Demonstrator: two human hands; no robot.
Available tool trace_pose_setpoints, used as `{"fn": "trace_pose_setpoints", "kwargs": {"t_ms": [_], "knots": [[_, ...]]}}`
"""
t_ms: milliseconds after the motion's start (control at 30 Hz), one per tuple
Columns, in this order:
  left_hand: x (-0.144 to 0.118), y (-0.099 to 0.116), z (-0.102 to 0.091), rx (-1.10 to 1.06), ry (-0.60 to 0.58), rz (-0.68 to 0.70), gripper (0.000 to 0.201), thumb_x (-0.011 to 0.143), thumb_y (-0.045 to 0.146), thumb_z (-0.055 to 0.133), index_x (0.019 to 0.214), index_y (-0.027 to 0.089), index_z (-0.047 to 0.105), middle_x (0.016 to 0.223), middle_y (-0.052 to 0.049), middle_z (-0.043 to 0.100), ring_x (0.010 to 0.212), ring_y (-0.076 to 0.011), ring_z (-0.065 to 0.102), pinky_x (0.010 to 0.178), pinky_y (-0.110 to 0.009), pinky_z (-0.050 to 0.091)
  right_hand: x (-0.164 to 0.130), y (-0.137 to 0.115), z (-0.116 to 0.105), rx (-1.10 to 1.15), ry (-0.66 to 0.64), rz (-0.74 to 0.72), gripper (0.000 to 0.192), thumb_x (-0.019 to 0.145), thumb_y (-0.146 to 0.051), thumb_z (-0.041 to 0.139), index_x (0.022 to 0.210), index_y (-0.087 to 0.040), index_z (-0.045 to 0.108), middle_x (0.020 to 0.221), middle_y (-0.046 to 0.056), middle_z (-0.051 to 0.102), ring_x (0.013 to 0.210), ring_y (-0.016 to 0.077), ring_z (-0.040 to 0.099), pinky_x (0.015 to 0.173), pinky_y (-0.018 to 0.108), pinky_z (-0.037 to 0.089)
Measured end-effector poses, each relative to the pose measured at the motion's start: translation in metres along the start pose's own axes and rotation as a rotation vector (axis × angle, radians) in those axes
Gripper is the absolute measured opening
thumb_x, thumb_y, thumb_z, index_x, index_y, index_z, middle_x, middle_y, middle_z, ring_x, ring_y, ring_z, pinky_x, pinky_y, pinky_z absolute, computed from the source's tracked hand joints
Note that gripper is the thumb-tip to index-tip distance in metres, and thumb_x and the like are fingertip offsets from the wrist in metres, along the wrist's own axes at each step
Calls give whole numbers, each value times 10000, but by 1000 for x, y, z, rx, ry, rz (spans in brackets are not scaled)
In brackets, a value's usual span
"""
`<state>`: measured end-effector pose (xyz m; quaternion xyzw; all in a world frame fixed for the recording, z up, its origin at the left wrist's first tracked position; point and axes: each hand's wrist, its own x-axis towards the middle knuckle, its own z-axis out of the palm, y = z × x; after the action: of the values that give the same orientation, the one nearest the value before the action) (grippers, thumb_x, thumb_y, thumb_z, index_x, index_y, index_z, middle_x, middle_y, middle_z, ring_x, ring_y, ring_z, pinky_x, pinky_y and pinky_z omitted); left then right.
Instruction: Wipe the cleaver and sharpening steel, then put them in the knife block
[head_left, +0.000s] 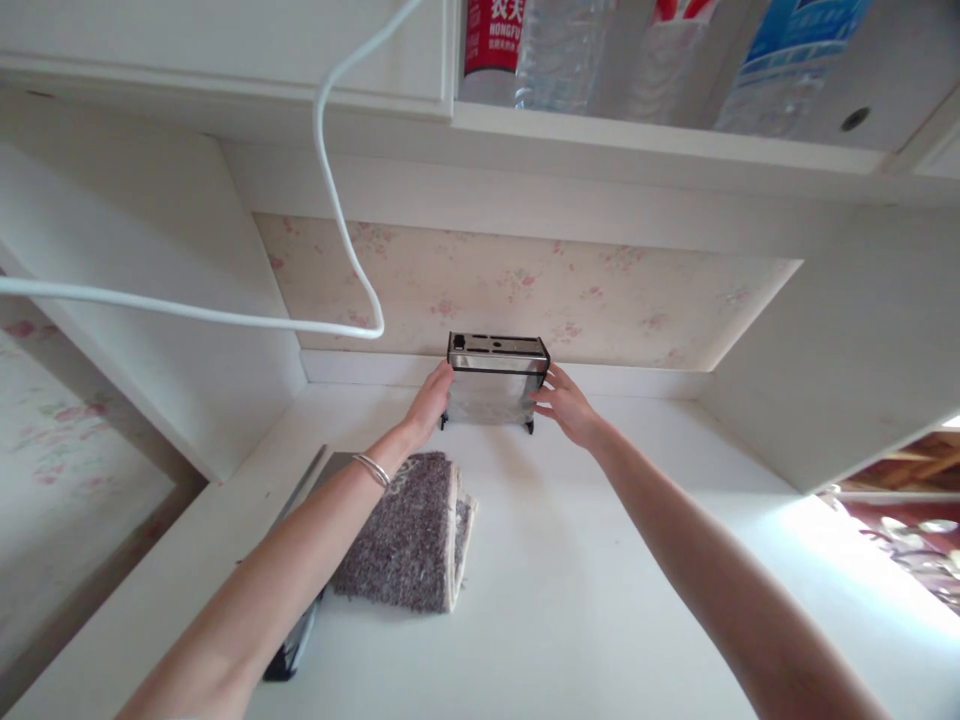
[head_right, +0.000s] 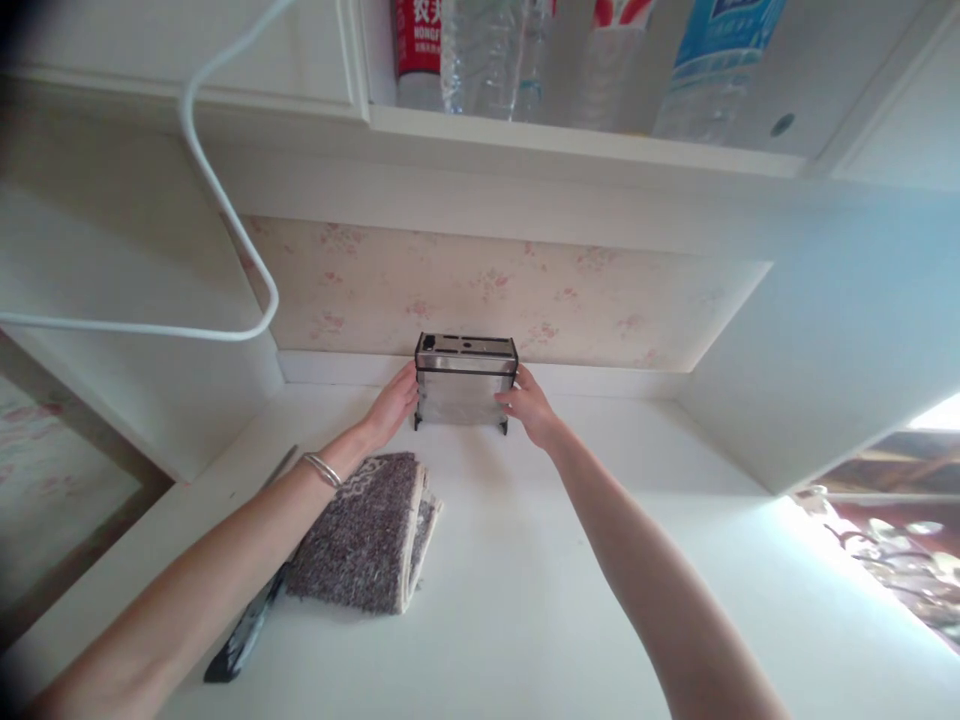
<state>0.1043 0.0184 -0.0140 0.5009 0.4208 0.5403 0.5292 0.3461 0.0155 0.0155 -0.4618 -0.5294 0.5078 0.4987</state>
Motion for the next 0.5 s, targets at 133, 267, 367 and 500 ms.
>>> {"fn": "trace_pose_setpoints", "kwargs": {"t_ms": [133, 267, 367, 500], "knots": [[13, -3, 9, -51, -14, -48, 675, 871, 545, 446, 1457, 282, 236, 1553, -30, 188, 1416, -180, 190, 1155, -396, 160, 10, 6, -2, 1, 104, -10, 647, 540, -163, 593, 1163, -326, 535, 1182, 1, 579, 982, 225, 563, 769, 351, 467], [23, 0, 12, -56, -37, -46, 599, 879, 595, 374, 1419, 344, 310, 1554, 26, 176, 1417, -198, 187, 1150, -393, 178, 26, 10, 0, -10, 142, -24, 657, 535, -163, 583, 1165, -340, 522, 1175, -16, 581, 1007, 224, 547, 749, 330, 462], [28, 2, 8, -56, -49, -42, 587, 866, 638, 356, 1381, 356, 374, 1548, 39, 201, 1412, -221, 201, 1135, -398, 223, 34, 14, -1, -17, 176, -33, 683, 533, -161, 574, 1188, -342, 509, 1195, -21, 570, 984, 210, 551, 737, 315, 470], [29, 4, 0, -46, -37, -83, 609, 864, 649, 348, 1357, 298, 410, 1539, -7, 241, 1383, -225, 287, 1096, -363, 306, 35, 17, -4, -26, 205, -15, 702, 533, -168, 576, 1212, -327, 493, 1224, -8, 554, 962, 204, 563, 734, 313, 486]]}}
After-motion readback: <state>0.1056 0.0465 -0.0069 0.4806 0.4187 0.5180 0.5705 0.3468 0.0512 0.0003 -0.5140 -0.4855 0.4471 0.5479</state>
